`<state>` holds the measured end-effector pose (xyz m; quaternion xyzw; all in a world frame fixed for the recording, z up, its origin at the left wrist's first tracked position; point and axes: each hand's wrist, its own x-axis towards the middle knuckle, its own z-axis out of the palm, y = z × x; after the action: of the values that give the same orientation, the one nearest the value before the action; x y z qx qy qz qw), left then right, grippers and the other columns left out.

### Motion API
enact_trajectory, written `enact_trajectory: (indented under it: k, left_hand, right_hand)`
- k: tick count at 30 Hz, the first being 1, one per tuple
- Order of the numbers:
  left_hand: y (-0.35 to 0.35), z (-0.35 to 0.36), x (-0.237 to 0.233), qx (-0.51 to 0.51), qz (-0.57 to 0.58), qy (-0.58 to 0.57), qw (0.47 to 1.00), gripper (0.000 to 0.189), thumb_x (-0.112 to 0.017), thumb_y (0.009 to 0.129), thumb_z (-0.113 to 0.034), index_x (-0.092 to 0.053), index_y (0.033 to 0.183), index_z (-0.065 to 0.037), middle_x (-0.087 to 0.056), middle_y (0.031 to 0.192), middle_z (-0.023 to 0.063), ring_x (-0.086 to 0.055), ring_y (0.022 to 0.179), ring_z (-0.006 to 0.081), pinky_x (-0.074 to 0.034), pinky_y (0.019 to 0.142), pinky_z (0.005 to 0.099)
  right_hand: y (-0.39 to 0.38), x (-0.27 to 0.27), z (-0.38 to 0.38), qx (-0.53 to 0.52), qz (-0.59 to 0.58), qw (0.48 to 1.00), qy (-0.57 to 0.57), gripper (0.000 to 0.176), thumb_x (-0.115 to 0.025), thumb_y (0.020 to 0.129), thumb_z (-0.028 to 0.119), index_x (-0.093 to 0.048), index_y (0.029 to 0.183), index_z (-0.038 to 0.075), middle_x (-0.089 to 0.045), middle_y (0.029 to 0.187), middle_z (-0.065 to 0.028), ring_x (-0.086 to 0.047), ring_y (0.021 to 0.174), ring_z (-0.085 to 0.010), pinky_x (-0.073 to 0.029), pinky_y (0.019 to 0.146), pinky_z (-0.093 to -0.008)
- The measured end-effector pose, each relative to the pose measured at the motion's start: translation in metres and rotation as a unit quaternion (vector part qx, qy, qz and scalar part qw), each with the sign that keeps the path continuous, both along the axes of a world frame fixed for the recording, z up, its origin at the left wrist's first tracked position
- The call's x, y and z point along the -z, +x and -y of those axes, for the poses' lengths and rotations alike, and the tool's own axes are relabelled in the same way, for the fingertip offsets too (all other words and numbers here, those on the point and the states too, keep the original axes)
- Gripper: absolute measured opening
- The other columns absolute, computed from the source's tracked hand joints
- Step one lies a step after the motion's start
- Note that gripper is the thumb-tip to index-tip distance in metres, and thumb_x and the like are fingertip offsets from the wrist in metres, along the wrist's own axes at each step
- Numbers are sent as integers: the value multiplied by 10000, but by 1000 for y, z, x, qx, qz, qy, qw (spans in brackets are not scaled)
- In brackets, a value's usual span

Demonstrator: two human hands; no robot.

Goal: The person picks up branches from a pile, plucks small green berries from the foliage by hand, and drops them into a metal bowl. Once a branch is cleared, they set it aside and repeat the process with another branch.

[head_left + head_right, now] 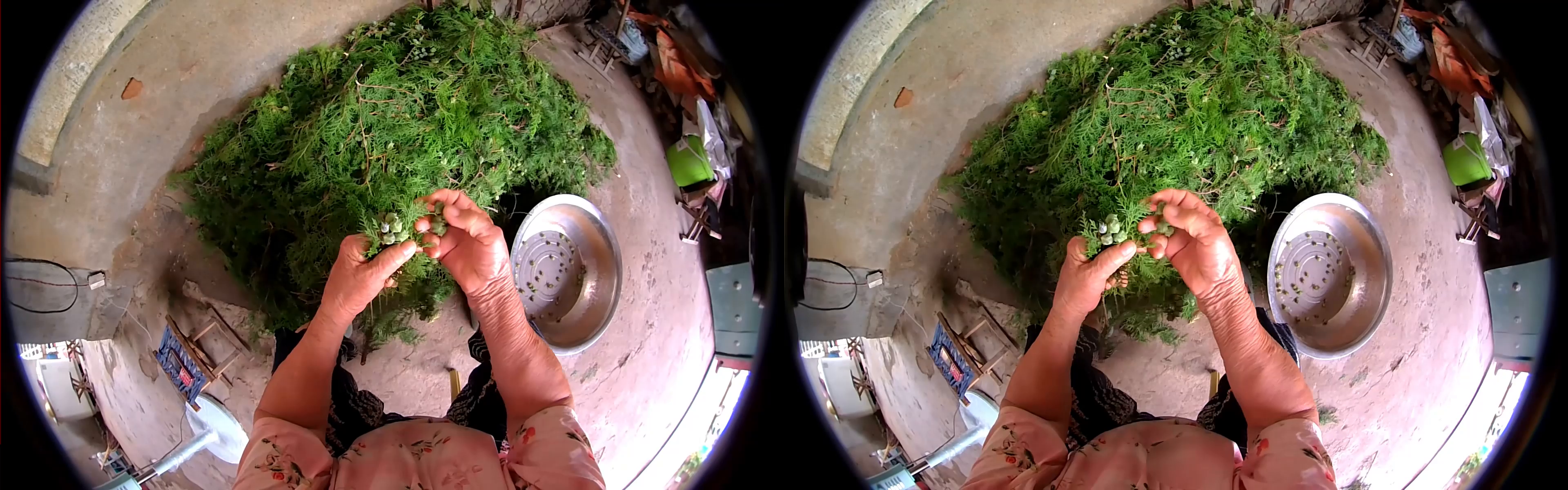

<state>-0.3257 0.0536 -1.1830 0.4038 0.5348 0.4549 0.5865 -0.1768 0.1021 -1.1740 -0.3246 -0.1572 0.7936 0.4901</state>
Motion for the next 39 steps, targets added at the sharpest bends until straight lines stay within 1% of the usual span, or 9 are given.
enact_trajectory:
  k: [5,7,11,13,14,20,25,29,39]
  left_hand:
    - [-1,-3,4,46,-65,41,996,174,-643,815,-231,-643,819,-58,-550,607,-46,-487,484,45,-404,422,209]
    - [-2,-5,17,44,-158,161,973,206,-638,819,-210,-598,737,-26,-537,577,-15,-479,475,57,-381,416,240]
    - [-6,-7,18,66,-272,251,927,234,-648,805,-176,-542,694,1,-528,561,42,-478,451,109,-372,420,279]
    - [-7,-6,13,94,-324,242,910,180,-660,770,-156,-567,779,-2,-568,636,167,-552,559,336,-425,481,365]
    - [-6,-7,15,94,-323,242,910,180,-660,770,-156,-567,779,-2,-568,636,167,-552,559,336,-425,481,365]
    - [-3,-6,18,54,-291,331,896,141,-665,757,-76,-562,792,14,-547,569,82,-546,463,173,-423,449,301]
    - [-3,-2,15,10,-220,235,947,126,-648,769,-42,-579,842,32,-556,582,24,-539,464,72,-445,412,218]
    - [-7,0,17,24,-239,200,950,216,-678,748,-87,-576,896,32,-593,690,153,-610,608,216,-464,548,314]
    - [-9,-3,17,11,-119,146,982,184,-641,799,-167,-646,912,-21,-605,678,0,-514,561,52,-380,410,198]
  right_hand:
    - [9,4,2,-48,26,992,111,118,-638,814,159,-626,854,48,-537,629,-8,-436,459,-61,-298,376,-177]
    - [7,-3,5,-58,166,968,181,160,-647,807,143,-643,933,44,-531,619,-4,-431,465,-43,-305,389,-166]
    - [8,2,5,-116,255,917,285,276,-642,811,172,-615,1025,-1,-564,840,-26,-488,558,-45,-380,448,-172]
    - [8,-1,4,-145,262,915,270,315,-642,811,189,-600,1051,-10,-549,885,-33,-501,591,-55,-397,469,-181]
    - [8,-1,3,-170,258,911,275,322,-640,813,193,-596,1057,-11,-542,877,-31,-505,597,-56,-396,470,-182]
    - [10,4,-3,-233,225,923,210,250,-627,829,170,-588,1011,4,-543,742,0,-461,546,-44,-364,454,-173]
    - [9,2,1,-181,185,956,139,231,-621,836,158,-577,1001,3,-530,694,18,-440,526,-36,-345,439,-166]
    - [8,2,3,-168,222,945,172,226,-615,840,152,-575,1001,-1,-532,691,14,-439,522,-34,-339,427,-168]
    - [8,13,4,-147,-27,987,67,158,-585,850,122,-573,963,14,-547,720,-20,-462,515,-73,-307,400,-176]
